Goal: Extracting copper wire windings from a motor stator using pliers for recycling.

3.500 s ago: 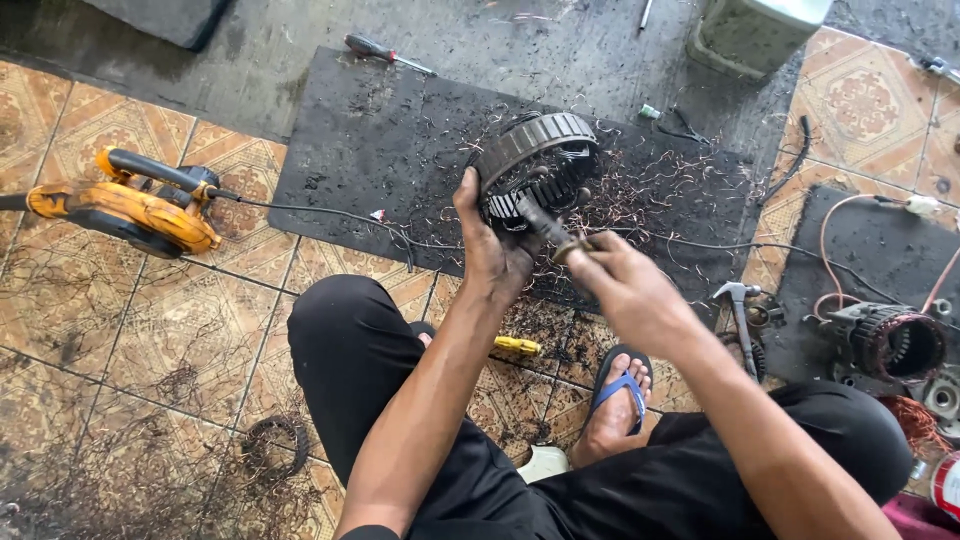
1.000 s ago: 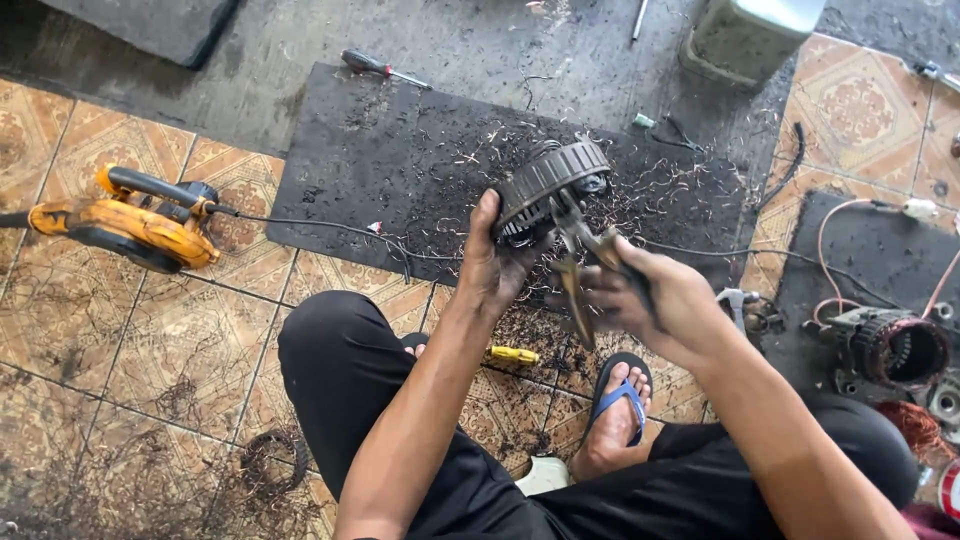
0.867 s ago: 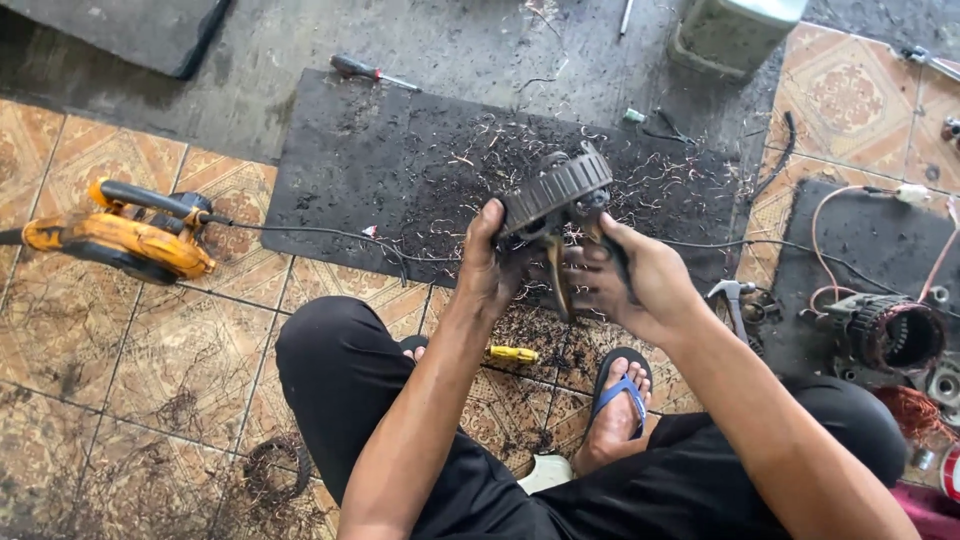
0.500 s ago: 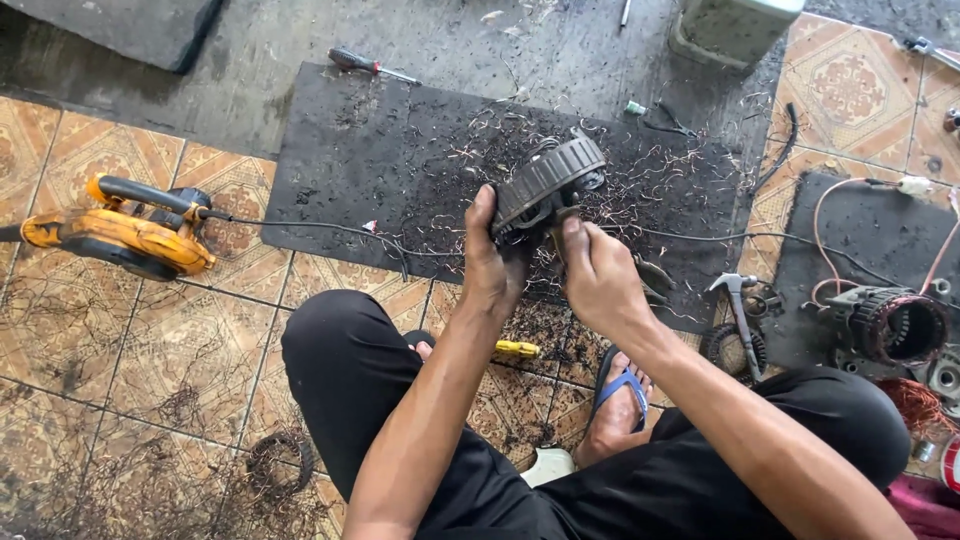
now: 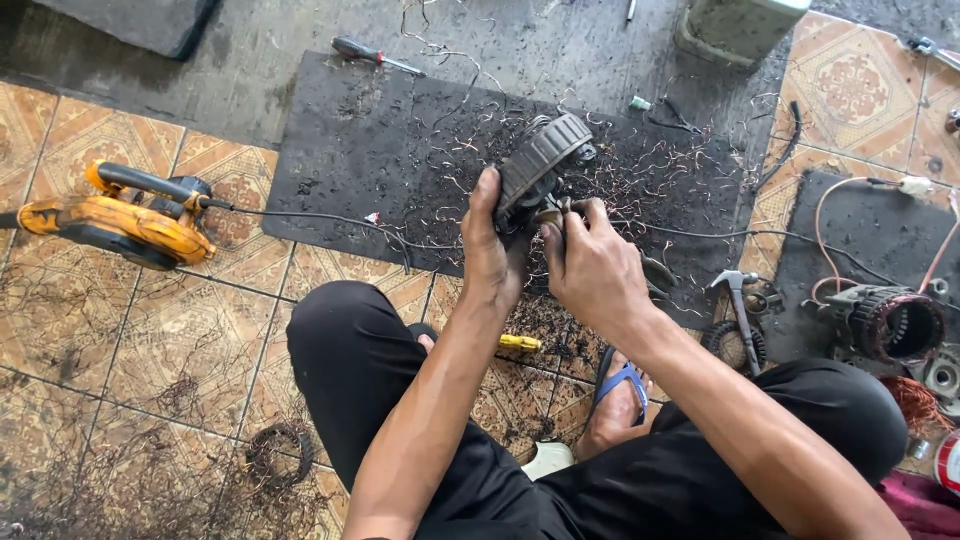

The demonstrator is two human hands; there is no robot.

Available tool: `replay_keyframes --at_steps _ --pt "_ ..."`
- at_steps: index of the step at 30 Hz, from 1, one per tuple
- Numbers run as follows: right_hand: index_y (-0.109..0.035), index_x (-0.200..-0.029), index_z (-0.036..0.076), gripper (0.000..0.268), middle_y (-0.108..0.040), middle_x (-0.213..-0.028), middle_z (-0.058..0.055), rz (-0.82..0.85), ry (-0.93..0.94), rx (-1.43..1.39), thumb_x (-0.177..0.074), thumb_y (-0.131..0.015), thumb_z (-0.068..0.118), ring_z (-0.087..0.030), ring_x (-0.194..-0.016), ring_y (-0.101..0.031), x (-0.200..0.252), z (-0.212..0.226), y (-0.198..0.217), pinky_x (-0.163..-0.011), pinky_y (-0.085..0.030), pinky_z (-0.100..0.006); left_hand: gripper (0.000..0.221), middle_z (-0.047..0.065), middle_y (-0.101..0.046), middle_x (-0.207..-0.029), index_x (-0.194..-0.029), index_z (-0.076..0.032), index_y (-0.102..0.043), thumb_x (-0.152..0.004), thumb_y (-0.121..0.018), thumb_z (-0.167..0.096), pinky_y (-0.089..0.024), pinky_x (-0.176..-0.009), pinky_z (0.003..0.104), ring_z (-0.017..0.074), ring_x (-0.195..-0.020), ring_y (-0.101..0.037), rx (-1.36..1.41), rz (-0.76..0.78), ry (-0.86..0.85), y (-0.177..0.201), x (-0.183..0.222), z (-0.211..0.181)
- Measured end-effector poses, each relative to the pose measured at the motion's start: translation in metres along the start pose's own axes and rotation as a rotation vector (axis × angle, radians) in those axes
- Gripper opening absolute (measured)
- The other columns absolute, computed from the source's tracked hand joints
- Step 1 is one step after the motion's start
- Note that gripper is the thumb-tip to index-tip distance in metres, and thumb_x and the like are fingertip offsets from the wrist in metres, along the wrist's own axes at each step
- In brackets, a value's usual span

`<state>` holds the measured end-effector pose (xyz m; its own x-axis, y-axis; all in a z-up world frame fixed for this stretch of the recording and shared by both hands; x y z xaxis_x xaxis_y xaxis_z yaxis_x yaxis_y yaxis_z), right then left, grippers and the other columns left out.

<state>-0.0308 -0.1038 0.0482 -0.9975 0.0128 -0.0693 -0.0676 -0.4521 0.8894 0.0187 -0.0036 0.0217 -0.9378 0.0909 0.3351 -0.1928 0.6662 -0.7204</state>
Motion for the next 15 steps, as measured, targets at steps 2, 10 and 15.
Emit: replay_keyframes --at_steps 2,10,15 --pt "-0.069 -0.102 -0.004 0.050 -0.064 -0.107 -0.029 0.092 -0.215 -0.235 -0.106 -0.043 0.039 -0.050 -0.092 -0.069 -0.004 -0.013 -0.008 -0.077 -0.053 -0.064 0.062 0.018 -0.052 -0.108 -0.118 -0.003 -0.057 -0.088 -0.068 -0.056 -0.030 -0.109 0.065 0.0303 -0.105 -0.048 -0.005 0.007 0.025 0.002 -0.001 -0.003" --pt "-0.064 -0.084 0.015 0.030 -0.047 -0.068 0.006 0.195 -0.893 -1.274 -0.097 -0.060 0.042 -0.009 -0.054 -0.044 0.013 -0.059 -0.035 -0.039 -0.035 -0.023 0.066 0.019 -0.053 -0.112 -0.120 -0.004 -0.057 -0.088 -0.067 -0.060 -0.032 -0.106 0.058 0.0304 -0.106 -0.047 -0.128 0.020 0.083 0.025 -0.015 0.022" --pt "-0.060 -0.101 0.014 0.033 -0.041 -0.073 0.007 0.291 -0.872 -1.441 -0.103 -0.043 0.042 -0.027 -0.078 -0.057 0.012 -0.048 -0.016 -0.071 -0.042 -0.044 0.065 0.014 -0.048 -0.111 -0.120 -0.009 -0.053 -0.086 -0.067 -0.062 -0.025 -0.105 0.058 0.0273 -0.106 -0.043 -0.066 0.064 0.101 -0.005 -0.007 0.006"
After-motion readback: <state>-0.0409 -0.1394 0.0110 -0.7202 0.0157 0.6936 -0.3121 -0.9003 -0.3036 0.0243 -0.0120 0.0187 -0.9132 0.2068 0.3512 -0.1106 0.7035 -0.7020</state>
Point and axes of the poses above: each hand's wrist, its own x-axis away from the middle knuckle, its own y-axis out of the back of the hand, z = x × y, the point moved 4 cm from there along -x, towards the middle knuckle
